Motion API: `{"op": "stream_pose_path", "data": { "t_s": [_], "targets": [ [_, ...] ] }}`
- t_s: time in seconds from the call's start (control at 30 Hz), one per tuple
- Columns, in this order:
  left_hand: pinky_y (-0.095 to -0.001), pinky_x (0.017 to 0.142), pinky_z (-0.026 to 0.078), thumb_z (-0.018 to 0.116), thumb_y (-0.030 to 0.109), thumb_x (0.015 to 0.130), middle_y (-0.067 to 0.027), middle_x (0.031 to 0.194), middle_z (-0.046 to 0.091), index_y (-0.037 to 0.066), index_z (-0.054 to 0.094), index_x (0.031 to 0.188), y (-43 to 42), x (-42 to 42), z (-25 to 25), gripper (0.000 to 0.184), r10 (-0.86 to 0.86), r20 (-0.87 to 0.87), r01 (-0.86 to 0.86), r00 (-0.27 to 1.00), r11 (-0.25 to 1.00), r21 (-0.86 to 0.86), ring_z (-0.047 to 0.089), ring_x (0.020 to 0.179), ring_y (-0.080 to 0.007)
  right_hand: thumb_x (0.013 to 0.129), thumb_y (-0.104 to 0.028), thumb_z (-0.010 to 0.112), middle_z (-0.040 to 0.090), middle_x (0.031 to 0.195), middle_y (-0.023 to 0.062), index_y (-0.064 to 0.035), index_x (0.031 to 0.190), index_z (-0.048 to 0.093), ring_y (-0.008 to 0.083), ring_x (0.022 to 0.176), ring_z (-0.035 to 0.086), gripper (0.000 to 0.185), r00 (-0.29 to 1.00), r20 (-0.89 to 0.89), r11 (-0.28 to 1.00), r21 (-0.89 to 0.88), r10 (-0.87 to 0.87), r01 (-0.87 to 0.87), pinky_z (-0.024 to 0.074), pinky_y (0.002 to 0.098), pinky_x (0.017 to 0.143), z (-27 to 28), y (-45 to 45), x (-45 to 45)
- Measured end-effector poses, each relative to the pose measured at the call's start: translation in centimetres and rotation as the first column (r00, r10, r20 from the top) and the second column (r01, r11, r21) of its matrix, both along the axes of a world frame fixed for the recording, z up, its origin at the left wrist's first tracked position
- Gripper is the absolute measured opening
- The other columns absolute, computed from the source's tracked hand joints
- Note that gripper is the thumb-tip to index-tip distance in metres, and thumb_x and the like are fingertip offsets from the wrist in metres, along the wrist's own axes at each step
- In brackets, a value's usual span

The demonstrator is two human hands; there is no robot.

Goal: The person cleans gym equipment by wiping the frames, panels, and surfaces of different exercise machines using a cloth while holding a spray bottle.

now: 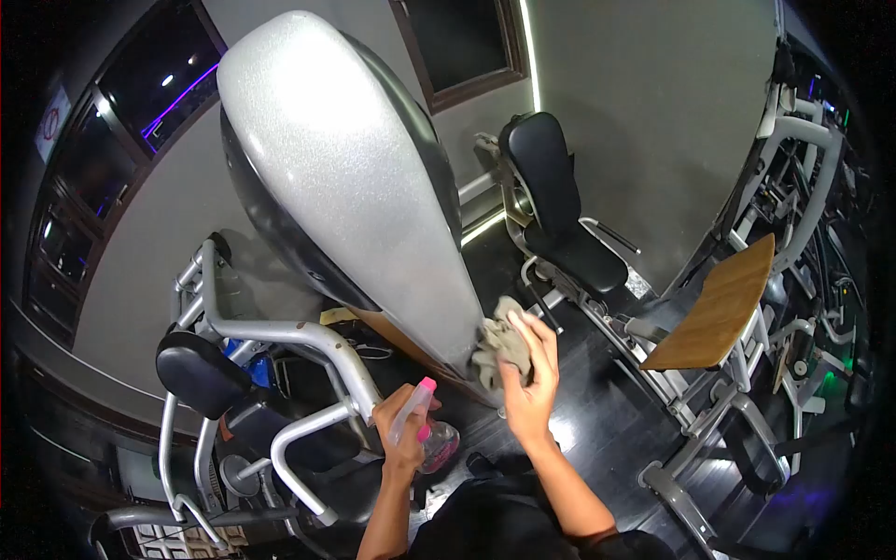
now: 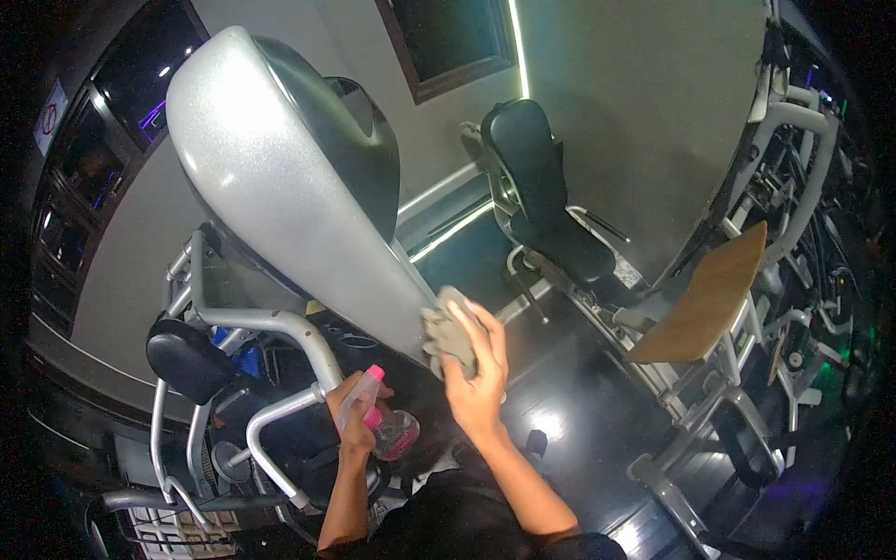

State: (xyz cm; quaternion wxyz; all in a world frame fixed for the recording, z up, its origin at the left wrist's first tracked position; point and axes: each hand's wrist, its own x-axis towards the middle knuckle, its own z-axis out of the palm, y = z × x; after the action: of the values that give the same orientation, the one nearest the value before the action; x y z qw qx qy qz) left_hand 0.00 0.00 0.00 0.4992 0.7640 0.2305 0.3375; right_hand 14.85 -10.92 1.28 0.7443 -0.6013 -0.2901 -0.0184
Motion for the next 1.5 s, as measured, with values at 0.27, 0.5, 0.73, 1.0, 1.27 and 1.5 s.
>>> {"op": "stream_pose_path", "data": {
  "t_s": [0.27, 0.5, 0.73, 1.0, 1.27, 1.5],
  "targets": [
    [-0.0282, 0.049, 0.047, 0.052, 0.05, 0.087, -0.0157, 0.078, 0.065, -0.011, 0.066, 0.088, 1.9, -1.5, -2.3, 0.062, -0.044, 0.177, 0.078, 0.983, 0.979, -0.19, 0.061, 0.056, -0.0186, 0.067, 0.007, 0.064, 0.057, 0.123, 0.0102, -0.0168, 0.116, 0.073, 0.0323, 0.108, 0.054, 0.056, 0.835, 0.461, 0.935, -0.033, -0.299, 0.353, 0.047, 0.0416, 0.093, -8.9, 4.6, -1.4],
    [-0.0311, 0.05, 0.051, 0.049, 0.053, 0.087, -0.022, 0.08, 0.066, -0.013, 0.061, 0.103, 4.0, -3.0, -4.7, 0.069, -0.16, 0.187, 0.198, 0.969, 0.958, -0.205, 0.062, 0.057, -0.0247, 0.074, 0.011, 0.058, 0.057, 0.119, 0.0135, -0.0066, 0.114, 0.07, 0.0316, 0.118, 0.055, 0.045, 0.955, -0.078, 0.956, -0.101, -0.285, 0.277, 0.0414, 0.0393, 0.104, -14.0, 4.6, -4.1],
    [-0.0319, 0.05, 0.052, 0.052, 0.051, 0.085, -0.0216, 0.082, 0.067, -0.012, 0.062, 0.104, 5.0, -3.8, -6.4, 0.066, -0.236, 0.189, 0.279, 0.953, 0.927, -0.252, 0.064, 0.061, -0.026, 0.088, 0.0, 0.058, 0.068, 0.11, 0.0104, -0.0006, 0.115, 0.067, 0.0183, 0.103, 0.065, 0.029, 0.993, -0.113, 0.998, 0.037, -0.043, 0.048, 0.0477, 0.0305, 0.093, -2.1, 4.6, 1.9],
    [-0.0326, 0.052, 0.053, 0.055, 0.052, 0.085, -0.0197, 0.083, 0.066, -0.011, 0.064, 0.1, 5.2, -3.8, -5.9, 0.066, -0.299, 0.23, 0.338, 0.926, 0.928, -0.157, 0.067, 0.072, -0.0265, 0.083, 0.004, 0.061, 0.062, 0.107, 0.0153, -0.0006, 0.112, 0.064, 0.0264, 0.103, 0.063, 0.03, 0.959, -0.034, 0.958, 0.038, -0.283, 0.284, 0.0477, 0.034, 0.09, -8.4, 5.3, -1.4],
    [-0.0287, 0.051, 0.048, 0.051, 0.053, 0.088, -0.0155, 0.077, 0.066, -0.009, 0.067, 0.084, 5.3, -3.1, -5.6, 0.063, -0.282, 0.164, 0.314, 0.945, 0.924, -0.219, 0.062, 0.057, -0.0192, 0.071, 0.006, 0.068, 0.056, 0.11, 0.0152, -0.0056, 0.112, 0.066, 0.0318, 0.1, 0.058, 0.042, 0.876, 0.091, 0.875, -0.069, -0.473, 0.48, 0.048, 0.0394, 0.088, -10.5, 6.5, -5.1],
    [-0.0282, 0.05, 0.047, 0.054, 0.051, 0.086, -0.0158, 0.078, 0.066, -0.009, 0.067, 0.085, 5.6, -3.3, -5.3, 0.061, -0.283, 0.157, 0.316, 0.946, 0.912, -0.261, 0.062, 0.056, -0.0191, 0.055, -0.002, 0.078, 0.057, 0.112, 0.0031, -0.0187, 0.104, 0.075, 0.026, 0.087, 0.06, 0.052, 0.674, 0.526, 0.842, 0.173, -0.518, 0.511, 0.0529, 0.0356, 0.073, -3.2, 7.5, -3.6]
  ]
}}
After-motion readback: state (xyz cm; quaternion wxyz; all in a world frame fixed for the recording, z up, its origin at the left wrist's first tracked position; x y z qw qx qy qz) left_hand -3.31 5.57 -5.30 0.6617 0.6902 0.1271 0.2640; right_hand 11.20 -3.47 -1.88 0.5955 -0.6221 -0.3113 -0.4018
